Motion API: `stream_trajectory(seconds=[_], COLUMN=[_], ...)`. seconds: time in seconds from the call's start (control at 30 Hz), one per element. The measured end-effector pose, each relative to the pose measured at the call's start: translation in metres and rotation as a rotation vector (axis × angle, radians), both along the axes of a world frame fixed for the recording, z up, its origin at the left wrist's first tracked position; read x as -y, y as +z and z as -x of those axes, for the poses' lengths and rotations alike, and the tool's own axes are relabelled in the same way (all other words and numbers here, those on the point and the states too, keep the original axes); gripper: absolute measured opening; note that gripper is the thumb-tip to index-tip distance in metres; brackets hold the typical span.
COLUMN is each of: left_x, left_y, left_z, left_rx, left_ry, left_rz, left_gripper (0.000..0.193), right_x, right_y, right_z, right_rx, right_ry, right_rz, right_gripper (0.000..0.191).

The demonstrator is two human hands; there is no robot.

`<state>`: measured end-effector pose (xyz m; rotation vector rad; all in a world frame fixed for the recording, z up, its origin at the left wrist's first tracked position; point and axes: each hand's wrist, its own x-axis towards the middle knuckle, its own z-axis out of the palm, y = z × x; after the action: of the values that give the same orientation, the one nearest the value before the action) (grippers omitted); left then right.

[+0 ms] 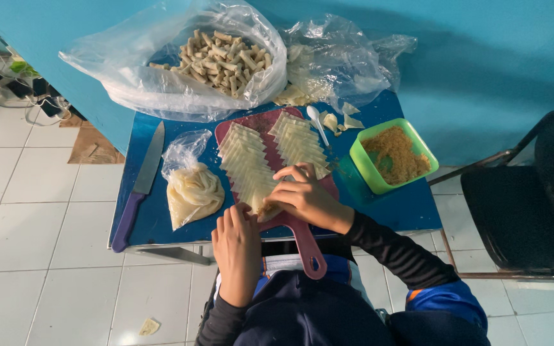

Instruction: The person folds thin dough wrappers into triangular dumplings on a pink cutting board, pinching the edges closed and arranging the folded dumplings in rows. A bag of finished rolled items, a container of brown filling, and a knife sit on the small blue table.

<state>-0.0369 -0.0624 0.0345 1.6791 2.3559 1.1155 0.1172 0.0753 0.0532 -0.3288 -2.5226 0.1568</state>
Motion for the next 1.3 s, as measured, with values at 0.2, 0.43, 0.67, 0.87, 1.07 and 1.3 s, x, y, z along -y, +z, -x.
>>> stream_trajectory(seconds=[0.2, 0.43, 0.67, 0.87, 1.07, 1.3], left_x=[-0.008, -0.011, -0.014, -0.014, -0.013, -0.012], left_y=[-0.001, 0.000, 0.000, 0.001, 0.003, 0.004], left_z=[-0.004, -0.008, -0.005, -0.006, -0.003, -0.004], left_rx=[0.058, 0.120, 0.046, 0.086, 0.131, 0.132], left_ry=[-0.074, -0.158, -0.156, -0.157, -0.175, -0.185], left_rz=[-0.105, -0.155, -0.122, -0.128, -0.123, -0.128], left_gripper=[0.018, 0.016, 0.018, 0.017, 0.016, 0.019], right_x=[0.002, 0.004, 0.004, 0.004, 0.005, 0.013], right_y=[0.001, -0.002, -0.004, 0.000, 0.002, -0.001], right_z=[-0.002, -0.010, -0.007, -0.004, -0.001, -0.001], right_rx=[0.028, 0.052, 0.052, 0.053, 0.024, -0.051], right_ry=[-0.185, -0.286, -0.306, -0.313, -0.310, -0.140], right_rz=[0.025, 0.203, 0.197, 0.187, 0.226, 0.580], right_gripper=[0.016, 0.020, 0.020, 0.017, 0.017, 0.024])
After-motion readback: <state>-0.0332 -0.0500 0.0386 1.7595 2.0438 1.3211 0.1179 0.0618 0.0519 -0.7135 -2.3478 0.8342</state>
